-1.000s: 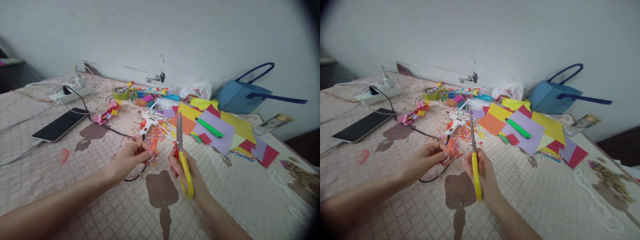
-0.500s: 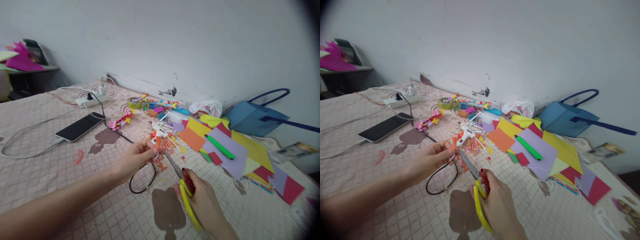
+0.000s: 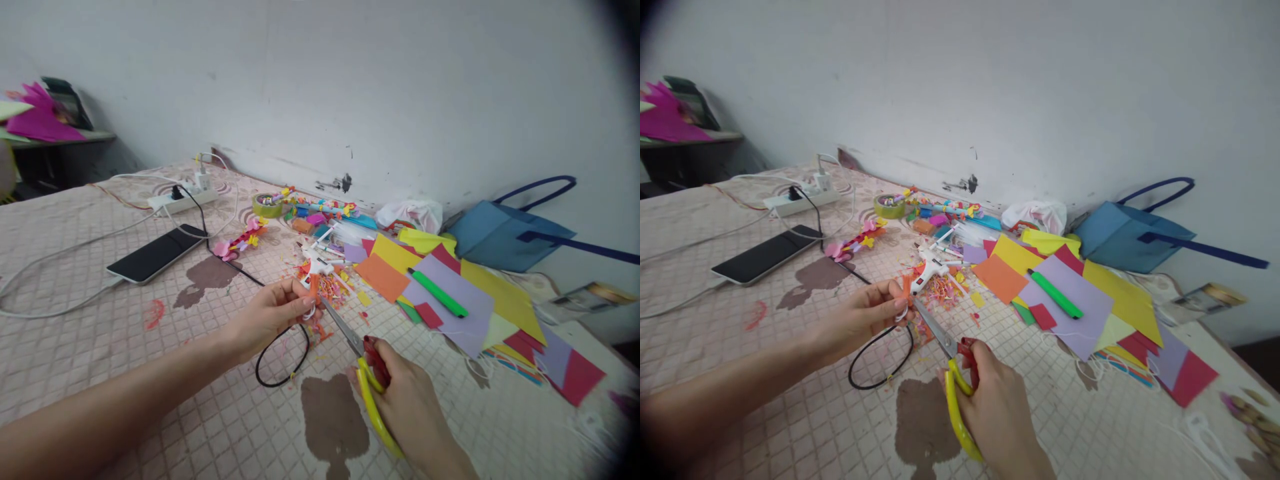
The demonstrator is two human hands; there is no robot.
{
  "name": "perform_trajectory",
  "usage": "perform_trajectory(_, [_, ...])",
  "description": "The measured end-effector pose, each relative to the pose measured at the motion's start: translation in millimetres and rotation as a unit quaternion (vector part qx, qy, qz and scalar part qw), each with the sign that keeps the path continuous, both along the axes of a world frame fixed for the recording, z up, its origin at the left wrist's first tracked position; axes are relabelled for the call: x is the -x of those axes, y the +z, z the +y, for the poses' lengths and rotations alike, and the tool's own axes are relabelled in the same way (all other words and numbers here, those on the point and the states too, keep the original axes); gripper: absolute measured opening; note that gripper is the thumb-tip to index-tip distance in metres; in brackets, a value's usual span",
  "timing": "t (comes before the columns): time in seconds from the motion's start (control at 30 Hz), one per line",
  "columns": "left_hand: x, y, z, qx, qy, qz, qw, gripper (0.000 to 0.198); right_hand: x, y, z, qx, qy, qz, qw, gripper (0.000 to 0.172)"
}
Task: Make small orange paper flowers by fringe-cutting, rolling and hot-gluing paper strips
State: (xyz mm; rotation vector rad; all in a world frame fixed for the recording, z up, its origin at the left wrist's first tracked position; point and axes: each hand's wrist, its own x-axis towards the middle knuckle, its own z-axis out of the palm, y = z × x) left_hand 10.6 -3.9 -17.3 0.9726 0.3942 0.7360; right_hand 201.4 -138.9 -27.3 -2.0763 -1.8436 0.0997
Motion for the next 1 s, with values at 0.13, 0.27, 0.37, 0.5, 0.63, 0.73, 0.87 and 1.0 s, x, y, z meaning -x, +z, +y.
perform_trajectory(0.13, [-0.3,-0.5,0.7,0.010,-0.003,-0.003,1.000,0.017,-0.4,0.7,0.5,-0.009,0.004,0.002,1.000,0.012])
perform_trajectory(0.27, [-0.2,0.0,0.7,0.009,-0.005,-0.005,1.000,0.017,-0.6,0.8,0.3,-0.008,0.006,0.012,1.000,0.012])
perform_trajectory(0.37, [0.0,1.7,0.1,0.009,-0.006,0.001,1.000,0.018,-0.6,0.8,-0.1,-0.005,0.009,0.019,1.000,0.011])
perform_trajectory(0.5, [-0.2,2.5,-0.2,0.006,-0.007,0.004,1.000,0.018,-0.3,0.8,-0.1,-0.001,0.003,0.024,1.000,0.012])
perform_trajectory(0.63, [-0.2,1.3,0.4,-0.001,-0.009,0.000,1.000,0.017,-0.8,0.7,0.5,0.001,0.000,0.025,1.000,0.013])
perform_trajectory(0.73, [-0.1,1.2,0.6,-0.006,-0.012,-0.006,1.000,0.017,-1.2,0.3,0.4,0.002,-0.001,0.032,0.999,0.013])
perform_trajectory(0.87, [0.2,3.2,0.0,0.000,-0.014,-0.008,1.000,0.016,-1.7,-0.5,-0.3,0.009,0.000,0.035,0.999,0.014])
perform_trajectory(1.0, [0.8,4.9,-0.7,0.006,-0.015,-0.005,1.000,0.015,-2.5,-1.0,-0.7,0.014,0.000,0.043,0.999,0.014])
